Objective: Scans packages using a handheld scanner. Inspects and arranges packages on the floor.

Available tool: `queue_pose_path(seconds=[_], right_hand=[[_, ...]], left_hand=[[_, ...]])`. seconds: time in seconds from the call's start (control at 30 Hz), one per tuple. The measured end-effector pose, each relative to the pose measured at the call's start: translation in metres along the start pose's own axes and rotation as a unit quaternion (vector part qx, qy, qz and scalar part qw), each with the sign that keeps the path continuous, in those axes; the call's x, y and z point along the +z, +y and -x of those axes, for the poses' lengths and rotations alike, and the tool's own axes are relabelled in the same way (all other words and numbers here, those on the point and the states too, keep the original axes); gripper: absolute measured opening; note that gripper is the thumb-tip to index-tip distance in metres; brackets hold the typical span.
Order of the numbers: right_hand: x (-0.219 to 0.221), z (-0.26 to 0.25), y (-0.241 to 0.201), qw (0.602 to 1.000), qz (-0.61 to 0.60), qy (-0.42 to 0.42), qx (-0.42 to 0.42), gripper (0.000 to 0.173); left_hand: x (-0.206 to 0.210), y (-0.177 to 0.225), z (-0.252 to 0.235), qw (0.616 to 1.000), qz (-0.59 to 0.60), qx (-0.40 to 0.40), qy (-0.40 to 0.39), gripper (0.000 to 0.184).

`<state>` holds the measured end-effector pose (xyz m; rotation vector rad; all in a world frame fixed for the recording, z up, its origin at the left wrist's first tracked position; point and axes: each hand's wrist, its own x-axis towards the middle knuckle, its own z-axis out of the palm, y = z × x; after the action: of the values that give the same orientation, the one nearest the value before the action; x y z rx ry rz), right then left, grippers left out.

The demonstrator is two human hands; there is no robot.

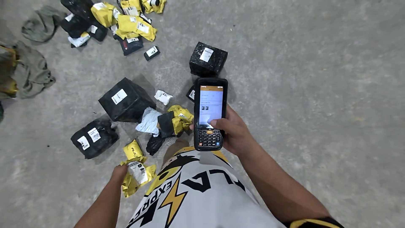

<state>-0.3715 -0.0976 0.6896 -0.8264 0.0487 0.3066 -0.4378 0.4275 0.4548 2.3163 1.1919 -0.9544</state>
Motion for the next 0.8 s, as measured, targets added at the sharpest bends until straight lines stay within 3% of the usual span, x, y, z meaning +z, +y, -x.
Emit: queue_pose_path(seconds=[0.8], right_hand=[[-0.001,0.005,-0.004,1.000,0.005,-0.008,0.005,0.058]], left_hand=[[0.001,-0.005,0.004,1.000,0.019,0.009,0.012,0.042]])
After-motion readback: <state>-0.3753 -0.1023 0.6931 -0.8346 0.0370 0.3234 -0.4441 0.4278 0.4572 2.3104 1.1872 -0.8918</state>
